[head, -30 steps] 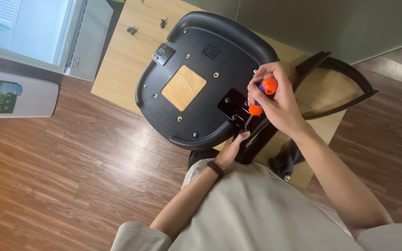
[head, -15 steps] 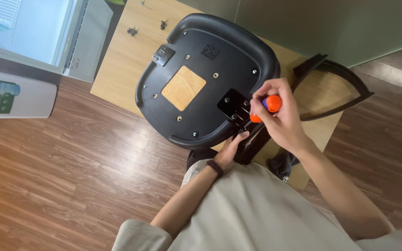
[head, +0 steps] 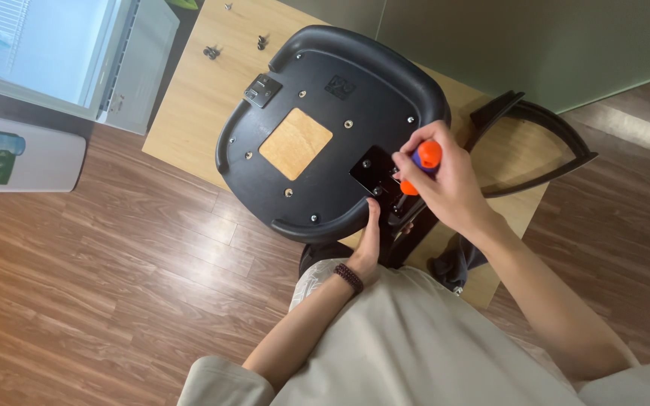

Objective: Use a screwdriver to attach components to the bottom of an office chair seat.

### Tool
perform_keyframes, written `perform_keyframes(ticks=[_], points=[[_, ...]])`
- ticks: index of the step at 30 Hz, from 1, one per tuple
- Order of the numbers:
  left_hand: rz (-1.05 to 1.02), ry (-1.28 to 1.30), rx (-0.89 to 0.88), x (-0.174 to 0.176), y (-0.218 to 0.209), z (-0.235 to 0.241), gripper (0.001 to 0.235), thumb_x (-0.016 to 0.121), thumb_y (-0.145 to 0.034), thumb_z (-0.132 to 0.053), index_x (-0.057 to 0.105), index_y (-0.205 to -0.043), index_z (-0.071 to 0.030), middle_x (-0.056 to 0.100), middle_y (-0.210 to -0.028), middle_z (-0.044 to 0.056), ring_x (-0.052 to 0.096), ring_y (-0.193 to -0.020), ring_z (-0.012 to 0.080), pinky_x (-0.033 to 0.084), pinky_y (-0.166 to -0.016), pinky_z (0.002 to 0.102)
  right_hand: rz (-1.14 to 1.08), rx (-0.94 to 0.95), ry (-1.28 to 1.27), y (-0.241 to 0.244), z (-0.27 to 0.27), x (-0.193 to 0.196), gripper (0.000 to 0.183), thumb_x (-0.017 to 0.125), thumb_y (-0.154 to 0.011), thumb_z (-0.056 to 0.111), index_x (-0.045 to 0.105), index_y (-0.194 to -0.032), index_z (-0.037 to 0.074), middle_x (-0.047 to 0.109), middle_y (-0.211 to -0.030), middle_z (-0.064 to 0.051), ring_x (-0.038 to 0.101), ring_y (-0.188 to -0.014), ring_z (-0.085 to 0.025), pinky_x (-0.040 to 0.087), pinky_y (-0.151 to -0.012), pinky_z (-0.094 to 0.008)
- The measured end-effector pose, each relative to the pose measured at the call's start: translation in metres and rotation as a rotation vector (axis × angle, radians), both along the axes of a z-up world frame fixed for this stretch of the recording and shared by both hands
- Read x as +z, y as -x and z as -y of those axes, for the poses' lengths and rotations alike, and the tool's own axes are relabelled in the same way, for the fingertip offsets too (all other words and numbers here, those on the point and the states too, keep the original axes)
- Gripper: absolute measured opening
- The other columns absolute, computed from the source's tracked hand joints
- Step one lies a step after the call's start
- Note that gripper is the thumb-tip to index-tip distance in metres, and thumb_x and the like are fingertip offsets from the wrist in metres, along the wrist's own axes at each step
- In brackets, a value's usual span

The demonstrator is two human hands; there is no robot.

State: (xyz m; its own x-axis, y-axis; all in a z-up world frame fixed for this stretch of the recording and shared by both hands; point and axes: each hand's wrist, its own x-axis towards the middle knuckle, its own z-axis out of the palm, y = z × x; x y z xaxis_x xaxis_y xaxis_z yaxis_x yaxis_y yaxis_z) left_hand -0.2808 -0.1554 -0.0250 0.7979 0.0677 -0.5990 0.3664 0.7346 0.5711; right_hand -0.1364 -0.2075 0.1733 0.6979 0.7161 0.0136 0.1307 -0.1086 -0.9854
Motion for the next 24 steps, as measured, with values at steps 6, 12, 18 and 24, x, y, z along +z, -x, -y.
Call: perform_keyframes(ticks=[6,12,18,24], points=[[-0.214,0.001,0.109,0.040,-0.014,-0.002,0.070,0.043,-0.097,-0.068,0.064,-0.131,-0.010,0.070,-0.113,0.003,0.064,-0.102,0.0131,0.050,-0.094,0.030,0.614,0.073,0.406,-0.013,-0.007,-0.004,0.042,0.074,-0.099,0.031,0.052,-0.112,-0.002,0.071,-0.091,-0.018,0.074,-0.075,-0.026,0.058,-0.066,-0.035],[-0.246,-0.073,0.133,0.029,-0.015,0.003,0.071,0.047,-0.096,-0.065,0.060,-0.138,-0.010,0.066,-0.128,0.002,0.062,-0.114,0.0112,0.048,-0.100,0.028,0.459,0.282,0.572,-0.021,-0.011,0.015,0.046,0.071,-0.096,0.039,0.049,-0.111,0.001,0.067,-0.077,-0.018,0.070,-0.067,-0.032,0.055,-0.060,-0.042],[-0.224,-0.098,0.131,0.016,-0.011,0.005,0.075,0.045,-0.096,-0.066,0.057,-0.142,-0.008,0.064,-0.134,0.002,0.060,-0.118,0.0094,0.044,-0.103,0.026,0.274,0.486,0.578,-0.035,-0.008,0.027,0.038,0.067,-0.097,0.037,0.047,-0.107,0.006,0.071,-0.083,-0.010,0.072,-0.076,-0.026,0.055,-0.069,-0.038],[-0.243,-0.125,0.109,0.007,-0.006,0.006,0.078,0.044,-0.099,-0.068,0.056,-0.142,-0.005,0.061,-0.133,0.011,0.057,-0.117,0.0164,0.043,-0.101,0.031,0.229,0.687,0.631,-0.046,-0.014,0.043,0.034,0.065,-0.095,0.033,0.049,-0.115,0.012,0.070,-0.093,-0.007,0.071,-0.085,-0.023,0.054,-0.075,-0.038]])
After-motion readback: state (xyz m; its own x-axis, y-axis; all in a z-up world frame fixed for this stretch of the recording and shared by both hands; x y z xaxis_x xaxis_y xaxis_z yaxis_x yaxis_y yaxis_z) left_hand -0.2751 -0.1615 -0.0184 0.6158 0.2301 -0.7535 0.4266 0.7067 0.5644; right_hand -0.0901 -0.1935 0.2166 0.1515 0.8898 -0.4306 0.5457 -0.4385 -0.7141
